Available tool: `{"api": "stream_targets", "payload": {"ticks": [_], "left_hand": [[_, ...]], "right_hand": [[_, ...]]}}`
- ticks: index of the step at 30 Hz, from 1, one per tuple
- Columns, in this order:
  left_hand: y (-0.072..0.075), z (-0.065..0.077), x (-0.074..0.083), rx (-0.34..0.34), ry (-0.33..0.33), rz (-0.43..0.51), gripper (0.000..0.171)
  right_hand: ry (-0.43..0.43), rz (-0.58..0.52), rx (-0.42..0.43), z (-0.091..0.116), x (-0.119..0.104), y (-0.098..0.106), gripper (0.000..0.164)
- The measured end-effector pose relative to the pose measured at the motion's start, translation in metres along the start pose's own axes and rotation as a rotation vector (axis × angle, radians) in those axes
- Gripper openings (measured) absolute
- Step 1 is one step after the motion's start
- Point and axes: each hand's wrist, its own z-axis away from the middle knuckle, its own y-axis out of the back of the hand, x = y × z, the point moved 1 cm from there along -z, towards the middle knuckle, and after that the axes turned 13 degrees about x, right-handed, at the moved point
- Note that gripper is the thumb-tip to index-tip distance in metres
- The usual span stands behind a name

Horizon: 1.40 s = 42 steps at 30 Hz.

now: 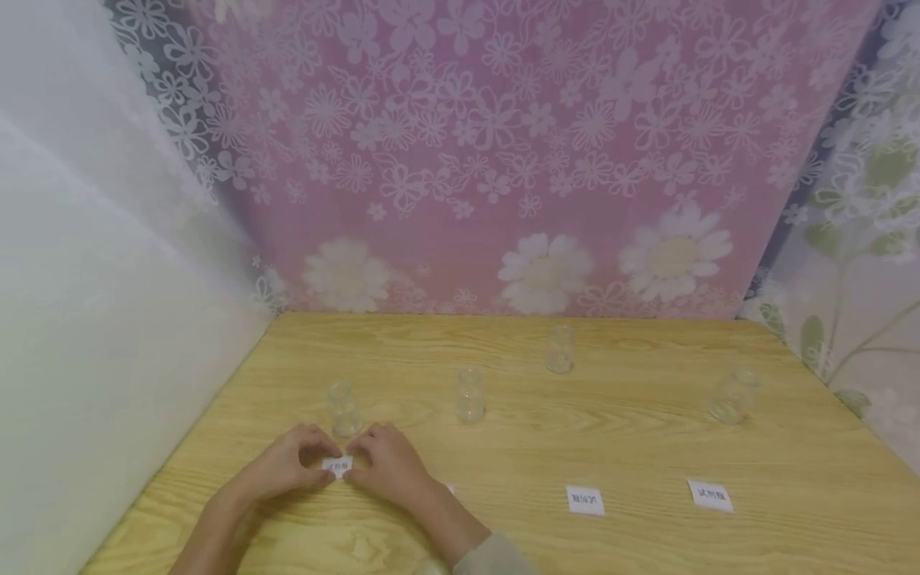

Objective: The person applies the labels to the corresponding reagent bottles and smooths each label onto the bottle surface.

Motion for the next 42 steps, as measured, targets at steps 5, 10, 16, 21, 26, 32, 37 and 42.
{"api": "stream_targets", "payload": {"ticks": [5, 10, 16, 21, 26, 32, 37, 42], "left_hand": [[-0.0001, -0.0001, 0.0005, -0.003, -0.002, 0.032, 0.025], [-0.0023, -0.0006, -0.0018, 0.002, -0.021, 0.020, 0.025], [-0.0035, -0.0005, -0.0025, -0.004, -0.020, 0.036, 0.027], [-0.0039, -0.0005, -0.0017, -0.002, -0.006, 0.032, 0.023], [-0.0044, -0.0008, 0.0001, -0.005, -0.004, 0.038, 0.021], [-0.0042, -0.0015, 0.0002, -0.038, 0.015, 0.108, 0.020], [-0.0033, -0.0005, -0.0002, -0.045, 0.039, 0.157, 0.025], [-0.0027, 0.0003, 0.0016, -0.033, 0.055, 0.205, 0.029]], "right_hand": [[0.020, 0.027, -0.005, -0.0015, -0.0009, -0.0005, 0.029], [0.019, 0.031, -0.009, -0.0020, -0.0029, 0.0008, 0.025], [-0.001, 0.029, -0.015, -0.0025, -0.0040, 0.0029, 0.024], [-0.008, 0.036, -0.015, -0.0027, -0.0050, 0.0035, 0.021], [0.004, 0.039, -0.010, -0.0023, -0.0079, 0.0062, 0.018], [-0.043, -0.041, 0.009, -0.0025, -0.0075, 0.0068, 0.020], [-0.122, -0.141, 0.025, -0.0029, -0.0038, 0.0033, 0.024], [-0.150, -0.190, 0.033, -0.0034, -0.0031, 0.0027, 0.016]]}}
